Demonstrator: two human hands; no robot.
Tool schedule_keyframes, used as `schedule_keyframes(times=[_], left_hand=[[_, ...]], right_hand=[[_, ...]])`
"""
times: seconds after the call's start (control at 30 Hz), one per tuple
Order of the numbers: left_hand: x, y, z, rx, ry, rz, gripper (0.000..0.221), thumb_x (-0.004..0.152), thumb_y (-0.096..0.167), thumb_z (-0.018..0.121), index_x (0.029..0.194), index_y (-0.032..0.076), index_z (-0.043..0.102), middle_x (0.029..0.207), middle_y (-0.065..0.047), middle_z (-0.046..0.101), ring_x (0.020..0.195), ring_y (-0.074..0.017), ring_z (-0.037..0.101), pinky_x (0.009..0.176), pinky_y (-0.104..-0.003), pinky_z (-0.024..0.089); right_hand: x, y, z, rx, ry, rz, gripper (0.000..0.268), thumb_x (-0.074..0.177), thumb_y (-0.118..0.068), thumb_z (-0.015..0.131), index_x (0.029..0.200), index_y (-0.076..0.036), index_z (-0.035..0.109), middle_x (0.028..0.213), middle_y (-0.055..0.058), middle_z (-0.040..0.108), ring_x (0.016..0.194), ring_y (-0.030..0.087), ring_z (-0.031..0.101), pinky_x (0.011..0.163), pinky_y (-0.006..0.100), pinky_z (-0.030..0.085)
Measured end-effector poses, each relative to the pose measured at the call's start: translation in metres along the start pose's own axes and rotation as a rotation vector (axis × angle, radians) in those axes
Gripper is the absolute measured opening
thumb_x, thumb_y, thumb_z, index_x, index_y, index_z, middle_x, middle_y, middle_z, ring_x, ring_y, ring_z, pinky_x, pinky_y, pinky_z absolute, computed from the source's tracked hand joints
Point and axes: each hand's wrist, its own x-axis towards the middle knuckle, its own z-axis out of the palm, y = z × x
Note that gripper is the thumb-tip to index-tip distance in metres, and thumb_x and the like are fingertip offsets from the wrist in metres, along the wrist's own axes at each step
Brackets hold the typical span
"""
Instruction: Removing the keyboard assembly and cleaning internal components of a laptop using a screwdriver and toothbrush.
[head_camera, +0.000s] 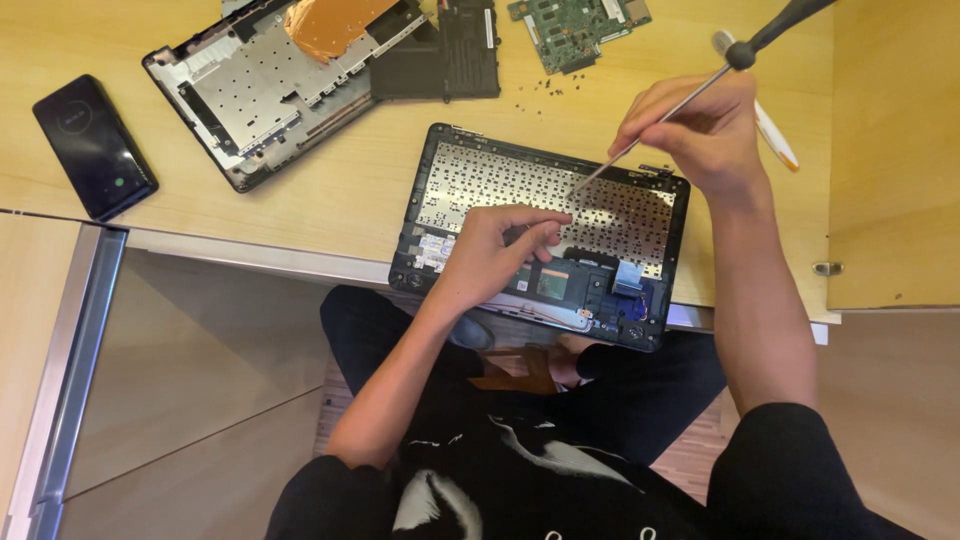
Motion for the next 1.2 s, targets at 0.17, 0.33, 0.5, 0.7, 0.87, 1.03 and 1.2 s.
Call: schedule_keyframes(times=[0.17,0.33,0.5,0.7,0.87,1.03,1.2], left_hand=[[0.037,0.01,-0.019,0.39,0.027,0.191,0.028,0.104,0.027,0.055,0.119,0.015,0.074,0.108,-0.004,0.079,0.093,-0.0162,0.075,0.085,-0.035,0.057],[0.106,-0.011,-0.046,0.807,0.083,0.337,0.023,0.1,0.019,0.064,0.119,0.017,0.076,0.112,-0.005,0.078,0.101,-0.0258,0.06,0.082,-0.04,0.049],[0.154,-0.052,-0.054,1.248,0.218,0.511,0.006,0.086,0.024,0.082,0.087,0.029,0.085,0.104,-0.001,0.072,0.104,-0.0313,0.053,0.081,-0.048,0.038],[0.147,-0.054,-0.049,1.188,0.253,0.421,0.006,0.084,0.02,0.081,0.081,0.023,0.085,0.107,-0.004,0.071,0.111,-0.0318,0.051,0.089,-0.05,0.037],[0.149,-0.061,-0.05,1.205,0.274,0.442,0.004,0.083,0.02,0.083,0.081,0.023,0.084,0.105,-0.003,0.072,0.108,-0.0314,0.052,0.088,-0.05,0.037],[0.144,-0.062,-0.052,1.125,0.268,0.413,0.004,0.084,0.023,0.085,0.087,0.021,0.085,0.106,-0.003,0.072,0.11,-0.0314,0.051,0.089,-0.05,0.036],[0.142,-0.06,-0.054,1.102,0.246,0.365,0.015,0.085,0.025,0.083,0.098,0.017,0.084,0.109,-0.003,0.072,0.112,-0.0321,0.049,0.092,-0.053,0.033]], right_hand=[[-0.003,0.023,-0.024,-0.185,0.371,-0.048,0.017,0.103,-0.009,0.07,0.102,0.008,0.07,0.091,0.02,0.067,0.079,0.03,0.067,0.074,0.039,0.063],[0.0,0.029,-0.022,-0.434,0.462,-0.132,0.015,0.109,-0.001,0.067,0.103,0.012,0.071,0.088,0.021,0.069,0.08,0.028,0.068,0.076,0.037,0.058],[0.005,0.034,-0.023,-0.46,0.616,-0.094,0.009,0.107,0.002,0.067,0.104,0.008,0.073,0.094,0.016,0.07,0.078,0.021,0.066,0.072,0.03,0.059],[0.007,0.036,-0.022,-0.44,0.628,-0.125,0.011,0.107,-0.001,0.069,0.104,0.009,0.073,0.095,0.017,0.069,0.082,0.023,0.067,0.074,0.031,0.061],[0.008,0.036,-0.022,-0.451,0.613,-0.14,0.013,0.108,-0.002,0.069,0.103,0.01,0.072,0.096,0.018,0.069,0.081,0.024,0.067,0.073,0.032,0.061],[0.006,0.034,-0.018,-0.474,0.576,-0.115,0.011,0.108,0.003,0.066,0.103,0.01,0.072,0.092,0.018,0.069,0.075,0.022,0.063,0.07,0.032,0.055],[0.006,0.038,-0.019,-0.469,0.551,-0.124,0.01,0.107,0.005,0.065,0.102,0.01,0.071,0.092,0.018,0.069,0.074,0.022,0.063,0.069,0.031,0.054]])
